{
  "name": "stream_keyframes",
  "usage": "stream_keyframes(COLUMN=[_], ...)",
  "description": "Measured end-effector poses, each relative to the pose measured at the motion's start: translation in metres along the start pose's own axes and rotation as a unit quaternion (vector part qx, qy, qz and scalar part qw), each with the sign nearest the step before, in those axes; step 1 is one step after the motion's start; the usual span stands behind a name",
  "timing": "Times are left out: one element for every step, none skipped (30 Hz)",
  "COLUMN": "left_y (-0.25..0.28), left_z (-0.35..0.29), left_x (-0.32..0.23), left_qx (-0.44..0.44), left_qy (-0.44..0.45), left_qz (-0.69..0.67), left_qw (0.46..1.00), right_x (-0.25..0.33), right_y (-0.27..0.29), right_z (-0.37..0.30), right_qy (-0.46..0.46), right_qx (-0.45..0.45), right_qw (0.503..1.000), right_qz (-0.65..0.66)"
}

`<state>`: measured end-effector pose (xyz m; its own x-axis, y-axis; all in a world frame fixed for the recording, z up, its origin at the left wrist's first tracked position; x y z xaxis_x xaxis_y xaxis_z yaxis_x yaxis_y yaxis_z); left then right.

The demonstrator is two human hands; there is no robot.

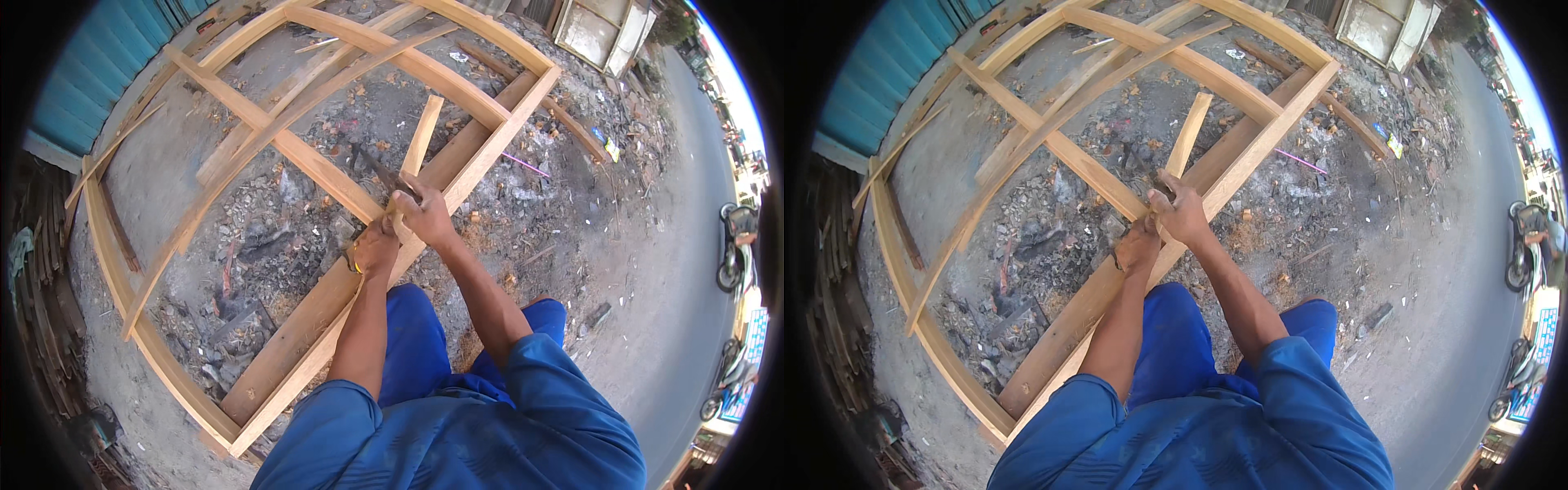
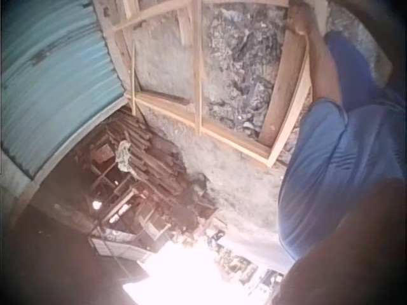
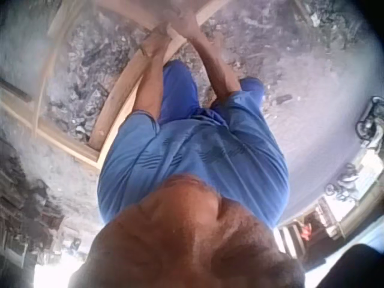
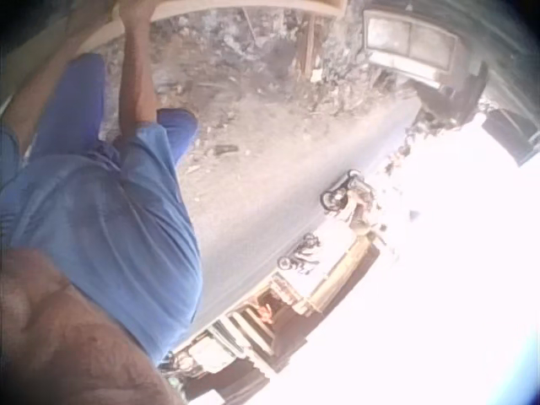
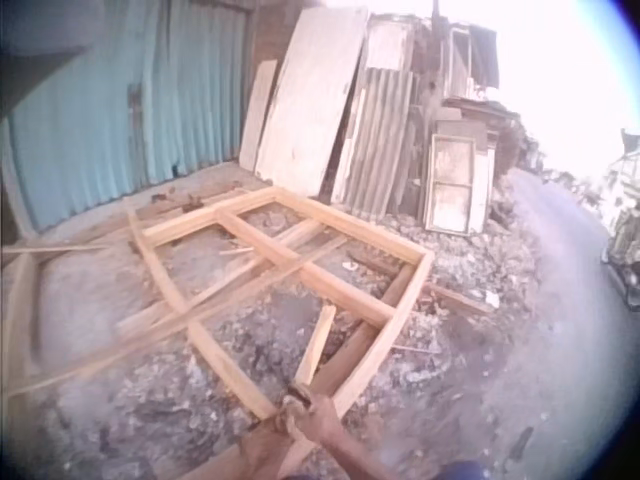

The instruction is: The person uses a hand saw to cut a piece of wood that is part of a larger wooden frame construction. The person holds the wood in place by hand and with their foot while sawing through it.

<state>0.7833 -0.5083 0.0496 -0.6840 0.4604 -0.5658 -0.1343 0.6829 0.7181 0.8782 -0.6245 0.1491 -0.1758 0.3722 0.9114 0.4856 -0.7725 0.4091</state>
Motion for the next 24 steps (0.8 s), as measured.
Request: stream_keyframes(left_y=[-0.006, -0.005, -0.005, 0.001, -0.002, 0.001, 0.000, -0.007, -0.006, -0.005, -0.001, -0.001, -0.001, -0.010, -0.014, -0.014, -0.017, -0.022, -0.020, -0.016, -0.007, -0.009, -0.014, -0.012], left_z=[0.000, -0.003, -0.004, -0.006, -0.006, 0.001, 0.004, 0.004, 0.006, 0.002, 0.001, -0.005, -0.003, -0.004, -0.004, -0.002, -0.001, -0.001, 0.005, 0.009, 0.009, 0.003, -0.006, -0.012], left_x=[-0.002, -0.002, -0.004, 0.005, 0.010, 0.019, 0.026, 0.020, 0.015, 0.022, 0.024, 0.024, 0.011, -0.001, -0.010, -0.009, -0.005, 0.001, 0.004, 0.002, 0.021, 0.025, 0.023, 0.018], left_qx=[0.011, 0.021, 0.032, 0.036, 0.031, 0.017, 0.007, 0.007, 0.001, 0.000, 0.003, 0.010, 0.012, 0.027, 0.036, 0.042, 0.028, 0.016, -0.003, -0.005, -0.004, 0.007, 0.018, 0.023], left_qy=[0.005, 0.018, 0.029, 0.050, 0.042, 0.035, 0.030, 0.022, 0.016, 0.016, 0.020, 0.026, 0.018, 0.011, 0.007, 0.008, -0.001, -0.012, -0.020, -0.017, 0.000, 0.007, 0.015, 0.022], left_qz=[-0.006, 0.002, 0.010, 0.018, 0.022, 0.025, 0.028, 0.026, 0.029, 0.040, 0.034, 0.028, 0.019, 0.014, 0.011, 0.008, 0.013, 0.017, 0.020, 0.017, 0.026, 0.028, 0.025, 0.025], left_qw=[1.000, 1.000, 0.999, 0.998, 0.998, 0.999, 0.999, 0.999, 0.999, 0.999, 0.999, 0.999, 1.000, 0.999, 0.999, 0.999, 1.000, 1.000, 1.000, 1.000, 1.000, 1.000, 0.999, 0.999], right_x=[-0.001, 0.011, 0.003, 0.014, 0.010, 0.008, 0.020, 0.005, -0.009, -0.006, -0.010, -0.006, -0.012, -0.007, -0.008, -0.014, -0.016, -0.020, -0.011, -0.004, 0.008, 0.017, 0.017, 0.017], right_y=[0.004, 0.005, 0.011, 0.017, 0.032, 0.039, 0.053, 0.060, 0.062, 0.053, 0.040, 0.026, 0.015, 0.017, 0.019, 0.015, 0.013, 0.014, 0.018, 0.026, 0.027, 0.043, 0.055, 0.055], right_z=[-0.009, -0.025, -0.054, -0.093, -0.144, -0.193, -0.236, -0.272, -0.289, -0.279, -0.246, -0.197, -0.142, -0.088, -0.047, -0.037, -0.031, -0.030, -0.053, -0.098, -0.142, -0.188, -0.219, -0.226], right_qy=[0.002, 0.085, 0.057, 0.031, 0.011, -0.005, 0.028, 0.026, 0.029, 0.018, 0.034, 0.016, 0.041, 0.074, 0.093, 0.062, 0.031, -0.002, 0.044, 0.087, -0.047, -0.075, -0.104, -0.076], right_qx=[0.003, -0.035, -0.028, -0.012, 0.003, 0.025, 0.017, -0.003, -0.021, -0.039, -0.041, -0.047, -0.064, -0.095, -0.096, -0.072, -0.045, -0.019, -0.032, -0.043, 0.022, 0.027, 0.028, 0.021], right_qw=[1.000, 0.996, 0.998, 0.999, 1.000, 0.999, 0.999, 1.000, 0.999, 0.998, 0.999, 0.999, 0.997, 0.993, 0.991, 0.995, 0.999, 1.000, 0.998, 0.995, 0.998, 0.996, 0.993, 0.997], right_qz=[0.013, -0.020, -0.005, 0.016, -0.005, -0.020, 0.001, 0.009, 0.025, 0.035, -0.007, -0.017, 0.025, 0.013, -0.019, -0.009, -0.005, -0.002, -0.013, -0.022, 0.037, 0.040, 0.039, 0.007])
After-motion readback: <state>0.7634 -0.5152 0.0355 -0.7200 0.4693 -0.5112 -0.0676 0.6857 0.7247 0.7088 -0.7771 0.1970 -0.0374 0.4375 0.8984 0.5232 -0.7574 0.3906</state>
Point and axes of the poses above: each hand's wrist, its own z-axis towards the middle knuckle, its own y-axis out of the back of the hand, x = y × z, the point moved 8 cm from there along z, towards the middle knuckle, and after that the axes turned 7 degrees about x, right-handed, at the moved point
